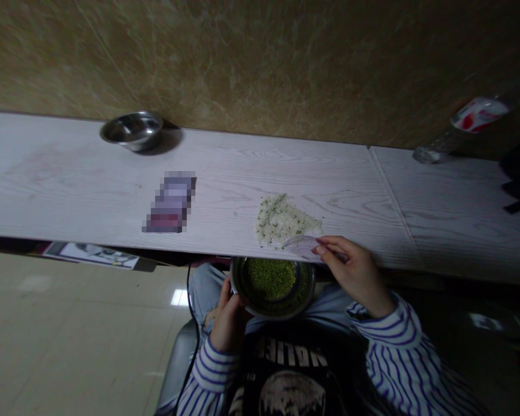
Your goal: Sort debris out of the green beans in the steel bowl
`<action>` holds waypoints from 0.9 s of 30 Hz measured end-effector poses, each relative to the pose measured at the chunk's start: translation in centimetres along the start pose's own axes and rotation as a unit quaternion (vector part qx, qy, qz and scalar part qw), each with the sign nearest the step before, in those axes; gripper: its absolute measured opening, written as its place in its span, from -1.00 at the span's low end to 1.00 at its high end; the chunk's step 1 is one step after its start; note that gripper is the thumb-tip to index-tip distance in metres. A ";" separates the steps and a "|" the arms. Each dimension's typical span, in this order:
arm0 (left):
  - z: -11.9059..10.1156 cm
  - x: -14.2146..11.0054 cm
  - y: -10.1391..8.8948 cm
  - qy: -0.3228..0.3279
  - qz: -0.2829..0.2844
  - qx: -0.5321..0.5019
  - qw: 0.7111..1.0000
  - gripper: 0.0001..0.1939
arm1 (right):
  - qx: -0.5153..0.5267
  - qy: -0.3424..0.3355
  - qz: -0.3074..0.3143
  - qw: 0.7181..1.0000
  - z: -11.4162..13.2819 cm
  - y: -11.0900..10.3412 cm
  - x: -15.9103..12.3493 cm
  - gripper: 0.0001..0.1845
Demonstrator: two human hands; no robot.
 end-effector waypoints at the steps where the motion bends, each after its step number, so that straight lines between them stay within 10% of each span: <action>1: 0.0 0.0 -0.1 -0.003 -0.005 -0.002 1.000 -0.33 | 0.001 -0.002 0.001 1.000 0.1 0.0 0.0 -0.76; 27: -0.1 0.0 -0.2 0.009 -0.009 0.010 1.000 -0.37 | 0.003 -0.022 0.008 1.000 0.8 0.9 -0.4 -0.76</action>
Point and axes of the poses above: each hand's wrist, its own x-axis towards the middle knuckle, its own y-axis out of the palm, z = x × y, the point moved 8 cm from there along x, towards the middle knuckle, and after that the axes turned 8 degrees about -z, right-handed, at the moved point
